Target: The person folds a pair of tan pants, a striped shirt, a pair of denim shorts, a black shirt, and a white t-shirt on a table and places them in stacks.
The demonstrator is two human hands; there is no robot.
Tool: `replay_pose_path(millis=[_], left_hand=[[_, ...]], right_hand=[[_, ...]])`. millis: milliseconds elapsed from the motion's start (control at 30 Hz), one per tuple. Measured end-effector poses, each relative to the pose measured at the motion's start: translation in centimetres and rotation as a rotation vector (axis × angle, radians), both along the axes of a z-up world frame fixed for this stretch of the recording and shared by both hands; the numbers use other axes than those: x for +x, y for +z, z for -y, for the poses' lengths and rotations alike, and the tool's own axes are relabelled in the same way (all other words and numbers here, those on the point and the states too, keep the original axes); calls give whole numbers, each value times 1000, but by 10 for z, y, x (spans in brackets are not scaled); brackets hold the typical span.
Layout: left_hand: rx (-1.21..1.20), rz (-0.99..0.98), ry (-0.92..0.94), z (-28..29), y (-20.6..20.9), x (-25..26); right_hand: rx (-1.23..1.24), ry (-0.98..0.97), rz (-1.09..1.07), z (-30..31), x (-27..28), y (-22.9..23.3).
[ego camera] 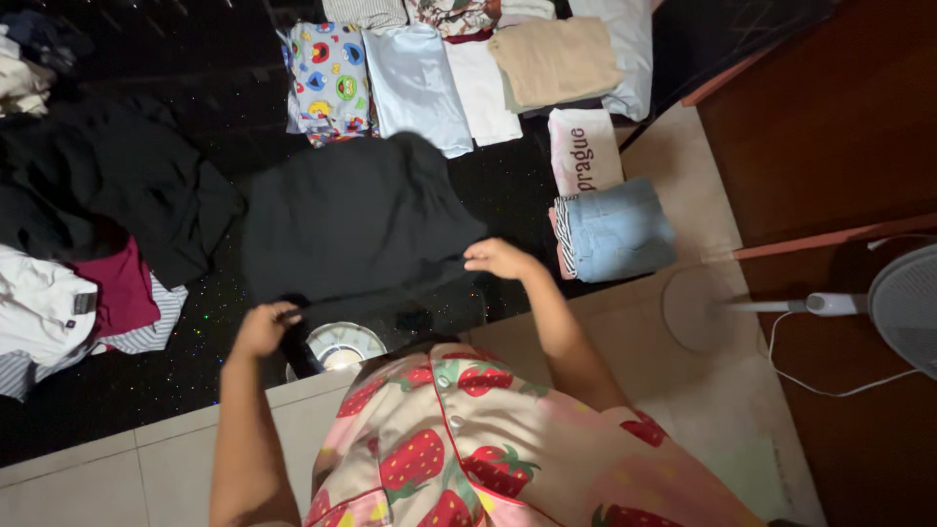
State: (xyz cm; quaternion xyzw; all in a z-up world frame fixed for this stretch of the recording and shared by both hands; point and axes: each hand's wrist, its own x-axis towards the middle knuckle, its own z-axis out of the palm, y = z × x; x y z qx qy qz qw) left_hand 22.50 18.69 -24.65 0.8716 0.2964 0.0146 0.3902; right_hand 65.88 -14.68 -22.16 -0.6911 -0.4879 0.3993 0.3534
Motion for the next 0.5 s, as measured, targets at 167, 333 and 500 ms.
replay_pose_path(millis=[167,333,500], left_hand=[[-336,-150,-16,-14,-6,-14],[-480,226,402,-41,-2,5],[-284,-32,398,-24,-12,24]], right_hand=[[-202,92,-112,4,10,-4],[18,-422,-444,-31,28,-2],[-123,-434,-100,-31,9,-27]])
